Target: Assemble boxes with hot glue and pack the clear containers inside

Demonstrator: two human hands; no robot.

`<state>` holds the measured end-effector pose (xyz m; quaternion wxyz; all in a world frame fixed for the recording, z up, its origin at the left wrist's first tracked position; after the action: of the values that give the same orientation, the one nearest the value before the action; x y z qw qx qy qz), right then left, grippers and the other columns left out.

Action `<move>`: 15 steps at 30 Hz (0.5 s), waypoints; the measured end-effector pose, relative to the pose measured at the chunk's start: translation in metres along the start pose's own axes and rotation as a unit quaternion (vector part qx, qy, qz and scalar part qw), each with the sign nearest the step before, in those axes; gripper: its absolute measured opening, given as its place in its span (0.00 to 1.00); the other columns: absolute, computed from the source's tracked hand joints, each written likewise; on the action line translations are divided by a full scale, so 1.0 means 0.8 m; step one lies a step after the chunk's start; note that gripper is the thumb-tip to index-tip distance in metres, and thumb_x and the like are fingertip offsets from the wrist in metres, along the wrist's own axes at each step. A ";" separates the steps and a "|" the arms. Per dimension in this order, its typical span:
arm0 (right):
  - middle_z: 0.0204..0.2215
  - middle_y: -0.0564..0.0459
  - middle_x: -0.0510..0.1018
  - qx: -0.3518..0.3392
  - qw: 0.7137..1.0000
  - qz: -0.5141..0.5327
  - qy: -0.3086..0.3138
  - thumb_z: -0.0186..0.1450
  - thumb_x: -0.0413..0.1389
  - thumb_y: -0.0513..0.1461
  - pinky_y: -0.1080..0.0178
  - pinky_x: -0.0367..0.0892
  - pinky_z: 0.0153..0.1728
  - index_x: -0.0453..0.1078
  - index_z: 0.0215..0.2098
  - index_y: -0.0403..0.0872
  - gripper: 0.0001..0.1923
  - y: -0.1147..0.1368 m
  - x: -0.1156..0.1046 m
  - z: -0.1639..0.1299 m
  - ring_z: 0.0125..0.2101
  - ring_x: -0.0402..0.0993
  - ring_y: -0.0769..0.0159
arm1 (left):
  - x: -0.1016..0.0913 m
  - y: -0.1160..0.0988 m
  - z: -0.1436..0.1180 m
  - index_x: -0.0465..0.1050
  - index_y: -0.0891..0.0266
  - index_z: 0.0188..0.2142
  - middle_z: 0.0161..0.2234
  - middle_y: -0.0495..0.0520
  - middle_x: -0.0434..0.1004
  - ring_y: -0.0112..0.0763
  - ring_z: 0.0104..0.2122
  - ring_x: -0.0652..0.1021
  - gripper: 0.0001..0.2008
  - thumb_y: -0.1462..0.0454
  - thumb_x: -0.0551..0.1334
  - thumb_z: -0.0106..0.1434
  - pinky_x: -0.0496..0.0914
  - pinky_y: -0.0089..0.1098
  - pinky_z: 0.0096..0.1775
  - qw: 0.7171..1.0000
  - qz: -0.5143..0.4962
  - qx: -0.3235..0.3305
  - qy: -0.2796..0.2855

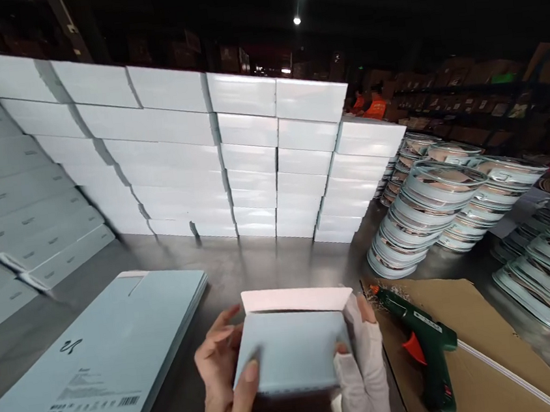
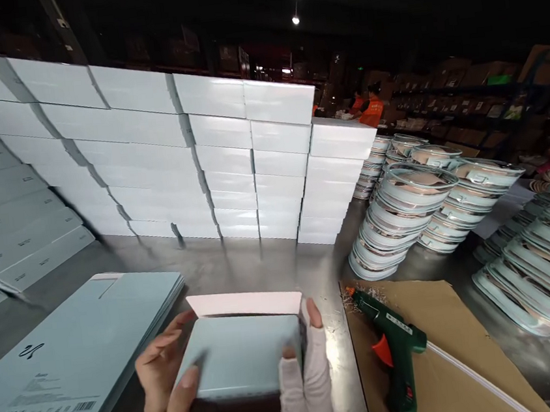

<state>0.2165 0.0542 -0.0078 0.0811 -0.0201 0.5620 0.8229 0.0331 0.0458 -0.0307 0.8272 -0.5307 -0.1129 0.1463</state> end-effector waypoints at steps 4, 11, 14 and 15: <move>0.73 0.48 0.60 0.039 0.997 -0.071 0.002 0.74 0.48 0.51 0.51 0.68 0.62 0.42 0.75 0.56 0.36 -0.003 -0.060 0.011 0.68 0.64 0.55 | -0.015 -0.017 0.013 0.77 0.47 0.48 0.62 0.51 0.72 0.50 0.68 0.64 0.19 0.44 0.54 0.71 0.64 0.46 0.64 0.981 0.107 -0.125 0.104; 0.23 0.44 0.80 0.343 0.865 -0.348 -0.118 0.47 0.66 0.46 0.38 0.72 0.44 0.72 0.27 0.50 0.12 -0.053 -0.246 0.044 0.35 0.80 0.36 | -0.048 -0.008 0.037 0.80 0.44 0.53 0.58 0.53 0.78 0.48 0.65 0.69 0.28 0.43 0.72 0.54 0.75 0.30 0.50 0.953 0.132 -0.141 0.234; 0.11 0.52 0.71 0.429 0.871 -0.231 -0.065 0.47 0.68 0.47 0.54 0.68 0.21 0.69 0.17 0.51 0.14 -0.071 -0.262 0.036 0.14 0.72 0.54 | -0.050 0.000 0.046 0.81 0.40 0.51 0.57 0.50 0.81 0.45 0.66 0.68 0.25 0.46 0.75 0.52 0.73 0.28 0.54 0.954 0.139 -0.132 0.230; 0.12 0.52 0.72 0.445 0.877 -0.171 -0.056 0.49 0.68 0.50 0.57 0.65 0.18 0.70 0.17 0.50 0.16 -0.074 -0.262 0.030 0.13 0.70 0.57 | -0.049 0.001 0.050 0.82 0.39 0.50 0.56 0.50 0.81 0.45 0.64 0.71 0.24 0.48 0.75 0.53 0.74 0.28 0.53 0.957 0.132 -0.121 0.230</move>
<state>0.4340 0.0740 -0.0275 0.2525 -0.0312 0.8509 0.4596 -0.0172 0.0655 -0.0159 0.7335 -0.6566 0.1345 0.1131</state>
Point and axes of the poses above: each hand's wrist, its own z-axis towards the middle knuckle, its own x-axis out of the palm, y = z × x, the point moved 1 cm from there along z, towards the middle knuckle
